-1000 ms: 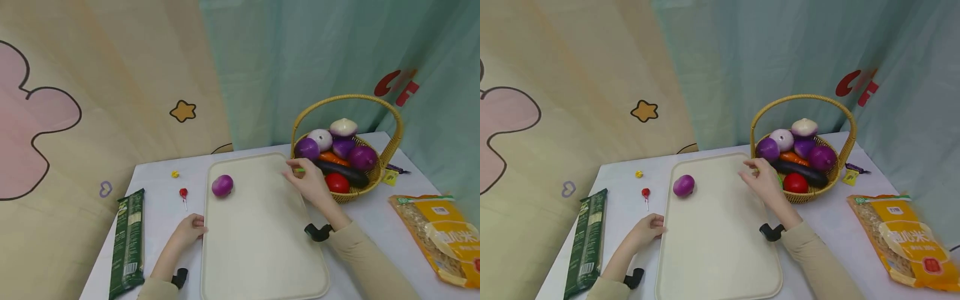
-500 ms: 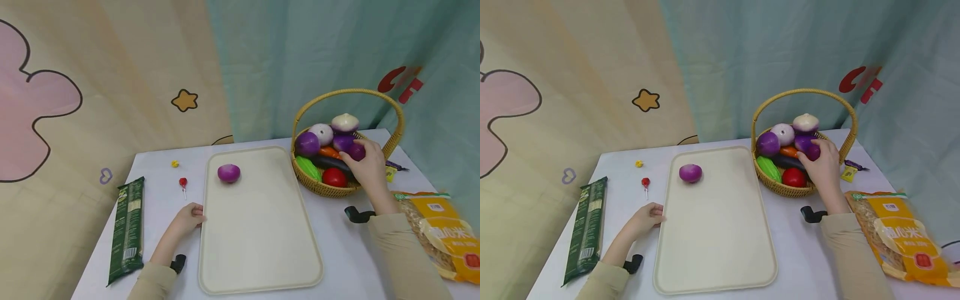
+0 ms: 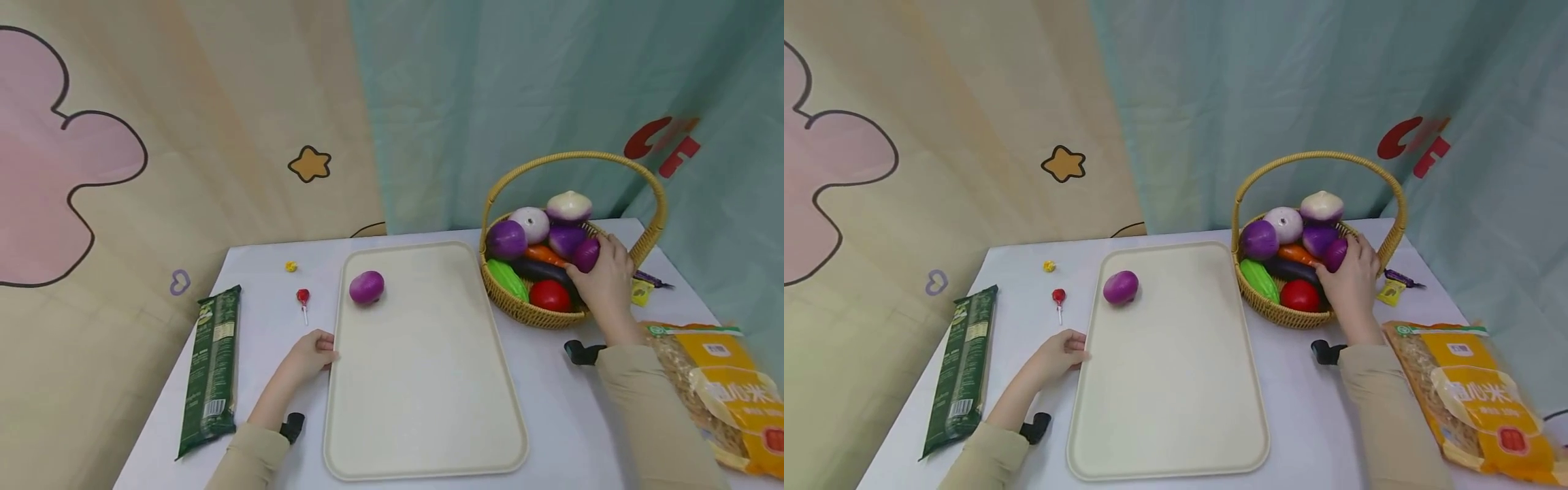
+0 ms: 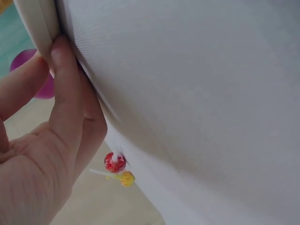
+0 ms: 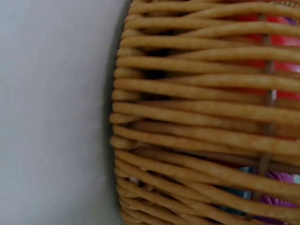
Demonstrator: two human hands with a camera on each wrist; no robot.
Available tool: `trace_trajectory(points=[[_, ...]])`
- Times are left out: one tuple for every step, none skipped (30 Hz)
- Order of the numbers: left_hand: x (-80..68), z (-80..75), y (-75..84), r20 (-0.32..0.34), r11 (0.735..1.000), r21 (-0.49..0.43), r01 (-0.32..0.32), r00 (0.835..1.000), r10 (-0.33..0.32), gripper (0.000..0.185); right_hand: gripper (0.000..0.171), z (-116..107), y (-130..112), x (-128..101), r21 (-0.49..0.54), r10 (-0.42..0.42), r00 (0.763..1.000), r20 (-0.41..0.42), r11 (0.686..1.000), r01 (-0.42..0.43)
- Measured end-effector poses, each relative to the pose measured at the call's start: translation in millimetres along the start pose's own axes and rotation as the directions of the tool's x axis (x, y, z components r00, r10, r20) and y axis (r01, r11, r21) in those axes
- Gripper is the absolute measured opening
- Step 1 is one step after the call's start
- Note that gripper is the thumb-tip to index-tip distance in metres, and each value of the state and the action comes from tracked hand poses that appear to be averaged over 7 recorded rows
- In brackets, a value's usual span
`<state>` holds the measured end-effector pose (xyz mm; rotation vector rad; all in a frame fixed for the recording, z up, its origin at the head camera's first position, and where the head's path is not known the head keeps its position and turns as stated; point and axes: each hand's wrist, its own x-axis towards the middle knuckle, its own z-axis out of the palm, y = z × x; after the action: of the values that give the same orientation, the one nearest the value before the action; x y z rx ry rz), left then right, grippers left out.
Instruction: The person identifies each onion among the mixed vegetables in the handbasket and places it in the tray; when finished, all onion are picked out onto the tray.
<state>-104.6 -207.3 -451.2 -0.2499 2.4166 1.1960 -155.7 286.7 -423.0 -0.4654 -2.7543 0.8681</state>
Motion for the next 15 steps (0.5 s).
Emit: trace_trajectory(points=[[0.9,1.1,0.2,-0.001,1.0,-0.004,0.006,1.0,-0.006,0.027,0.076,0.1,1.4,0.4,-0.005,0.0,1.0,-0.014,1.0,0.0],[1.7,2.1,0.3,0.002,1.0,-0.003,0.004,1.0,-0.004,0.027,0.074,0.2,2.5,0.6,-0.01,-0.002,1.0,-0.031,1.0,0.001],[2.0,3.0,0.7,0.005,1.0,-0.004,0.007,1.0,-0.007,0.027,0.073,0.4,3.6,0.8,-0.016,-0.005,0.999,-0.048,1.0,0.004],[2.1,2.0,0.0,0.007,1.0,-0.002,0.006,1.0,-0.006,0.027,0.072,2.1,3.3,1.1,-0.021,-0.014,0.998,-0.063,1.0,0.013],[2.1,1.3,-0.2,0.006,1.0,-0.004,0.008,1.0,-0.008,0.028,0.071,3.5,2.8,1.4,-0.028,-0.021,0.997,-0.077,0.999,0.018],[2.2,0.8,-0.6,0.01,1.0,-0.001,0.005,1.0,-0.005,0.028,0.07,4.5,2.3,1.4,-0.034,-0.026,0.996,-0.087,0.999,0.023],[1.9,0.5,-0.8,0.015,1.0,0.0,0.001,1.0,-0.001,0.028,0.069,5.2,1.7,1.3,-0.042,-0.032,0.995,-0.095,0.999,0.028],[1.6,0.5,-1.2,0.019,1.0,0.001,-0.002,1.0,0.002,0.028,0.069,5.4,1.0,0.8,-0.05,-0.036,0.994,-0.101,0.998,0.031],[1.5,0.7,-1.5,0.021,1.0,0.001,-0.003,1.0,0.003,0.028,0.069,5.6,0.6,0.4,-0.055,-0.041,0.994,-0.106,0.998,0.035],[1.5,1.1,-2.0,0.022,1.0,0.002,-0.002,1.0,0.002,0.028,0.069,5.6,0.1,0.0,-0.06,-0.045,0.993,-0.11,0.997,0.038],[1.2,1.1,-1.7,0.022,1.0,0.0,-0.002,1.0,0.002,0.028,0.069,5.6,-0.5,-0.5,-0.058,-0.048,0.992,-0.114,0.997,0.041],[0.9,1.0,-1.6,0.021,1.0,0.002,-0.002,1.0,0.002,0.027,0.07,5.6,-0.8,-1.1,-0.054,-0.051,0.992,-0.117,0.998,0.045],[0.5,0.5,-1.0,0.021,1.0,0.005,-0.001,1.0,0.0,0.027,0.07,5.5,-1.2,-2.2,-0.046,-0.056,0.99,-0.126,0.998,0.05],[0.4,-0.5,0.1,0.02,1.0,0.01,0.005,1.0,-0.005,0.027,0.071,5.1,-2.1,-3.7,-0.031,-0.055,0.989,-0.134,0.998,0.052],[0.3,-2.0,1.8,0.025,1.0,0.016,0.01,1.0,-0.01,0.028,0.071,4.8,-3.2,-5.1,-0.015,-0.057,0.988,-0.144,0.998,0.055]])
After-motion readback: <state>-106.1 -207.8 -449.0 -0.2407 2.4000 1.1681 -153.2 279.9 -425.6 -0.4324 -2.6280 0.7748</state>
